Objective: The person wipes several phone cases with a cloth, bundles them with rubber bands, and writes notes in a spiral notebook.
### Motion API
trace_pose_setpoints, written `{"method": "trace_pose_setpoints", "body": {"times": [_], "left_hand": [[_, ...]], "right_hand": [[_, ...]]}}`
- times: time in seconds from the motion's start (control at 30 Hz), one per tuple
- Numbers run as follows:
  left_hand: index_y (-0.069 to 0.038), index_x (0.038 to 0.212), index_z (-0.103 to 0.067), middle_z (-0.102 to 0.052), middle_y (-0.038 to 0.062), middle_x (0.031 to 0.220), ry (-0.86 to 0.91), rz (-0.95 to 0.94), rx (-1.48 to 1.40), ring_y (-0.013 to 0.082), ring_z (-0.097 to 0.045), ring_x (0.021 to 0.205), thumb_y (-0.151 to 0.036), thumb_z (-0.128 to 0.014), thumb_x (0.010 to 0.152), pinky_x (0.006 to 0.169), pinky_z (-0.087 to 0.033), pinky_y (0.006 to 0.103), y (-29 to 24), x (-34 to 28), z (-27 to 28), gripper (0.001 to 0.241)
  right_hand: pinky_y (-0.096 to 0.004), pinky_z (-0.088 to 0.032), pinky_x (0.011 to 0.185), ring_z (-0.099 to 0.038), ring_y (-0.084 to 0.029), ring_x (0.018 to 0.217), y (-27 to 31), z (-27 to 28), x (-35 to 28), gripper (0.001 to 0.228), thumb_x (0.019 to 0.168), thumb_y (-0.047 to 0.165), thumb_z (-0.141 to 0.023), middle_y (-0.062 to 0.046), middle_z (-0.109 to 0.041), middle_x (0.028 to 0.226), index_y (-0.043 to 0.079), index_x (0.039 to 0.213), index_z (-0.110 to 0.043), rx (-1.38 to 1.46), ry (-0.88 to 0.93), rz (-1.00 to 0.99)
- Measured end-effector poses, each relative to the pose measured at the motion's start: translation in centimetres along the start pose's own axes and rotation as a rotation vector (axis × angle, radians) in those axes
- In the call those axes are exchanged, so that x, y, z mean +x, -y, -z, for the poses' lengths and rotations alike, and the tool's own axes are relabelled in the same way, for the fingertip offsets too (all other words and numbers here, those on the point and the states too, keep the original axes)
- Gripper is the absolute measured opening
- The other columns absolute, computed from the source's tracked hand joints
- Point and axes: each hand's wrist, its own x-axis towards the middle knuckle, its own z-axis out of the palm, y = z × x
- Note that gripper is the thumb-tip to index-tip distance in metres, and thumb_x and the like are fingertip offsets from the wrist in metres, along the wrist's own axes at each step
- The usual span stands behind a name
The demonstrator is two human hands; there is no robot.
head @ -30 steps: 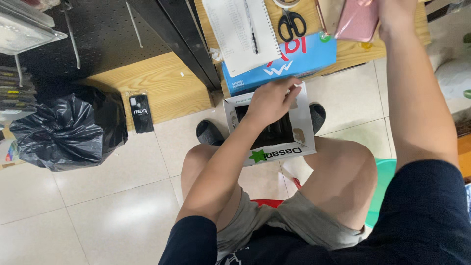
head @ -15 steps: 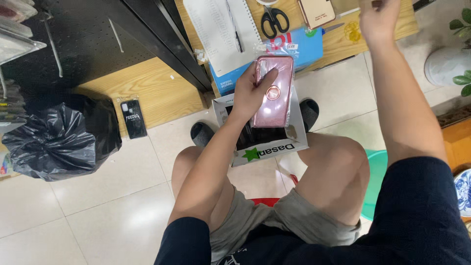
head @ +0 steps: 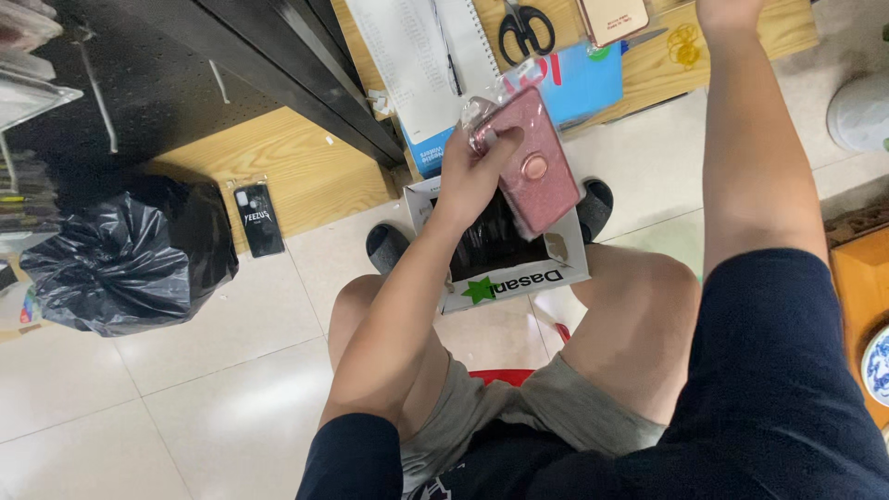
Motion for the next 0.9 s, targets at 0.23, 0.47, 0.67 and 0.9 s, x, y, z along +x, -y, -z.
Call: {"method": "trace_pose_setpoints", "body": {"times": [0.23,0.47,0.67,0.9], "left_hand": [[-0.020,0.118,-0.036,-0.060,0.008,0.088,0.085,0.177,0.069,0.0191,-0.050,0.072,-0.015,-0.047,0.097,0.072,-0.041,0.0329,-8.3,-2.7,-1.2,0.025],[-0.016,0.159,-0.031,-0.050,0.013,0.158,0.170,-0.016,0.423,0.0335,-0.060,0.136,-0.024,-0.049,0.103,0.096,-0.052,0.0394,-8.7,-7.7,-1.2,0.060],[0.015,0.155,-0.027,-0.064,0.029,0.128,0.109,-0.084,0.645,0.0329,-0.067,0.116,-0.007,-0.050,0.107,0.108,-0.051,0.0361,-8.3,-13.3,-2.4,0.058],[0.010,0.155,-0.034,-0.050,0.035,0.148,0.286,-0.107,1.053,0.0467,-0.067,0.115,0.001,-0.054,0.094,0.089,-0.060,0.0561,-6.9,-15.1,-1.8,0.065]], "right_hand": [[-0.043,-0.064,0.054,-0.069,-0.019,0.069,5.5,1.3,-6.0,0.038,0.081,0.010,-0.061,-0.007,-0.060,0.086,0.023,0.115,-0.050,0.234,-0.113,-0.111],[-0.033,-0.037,0.100,-0.052,-0.022,0.120,7.2,-4.9,-23.3,0.052,0.075,0.023,-0.055,-0.005,-0.061,0.122,0.008,0.123,-0.069,-0.208,0.163,0.328],[-0.066,-0.011,0.125,-0.014,-0.052,0.154,5.6,-10.6,-32.9,0.073,0.100,0.042,-0.049,-0.024,-0.022,0.167,0.010,0.163,-0.032,-0.075,0.492,0.468],[-0.057,-0.021,0.125,-0.032,-0.040,0.150,0.1,-10.8,-31.4,0.043,0.115,0.030,-0.045,-0.023,-0.044,0.156,0.004,0.149,-0.051,-0.038,0.256,0.410]]}}
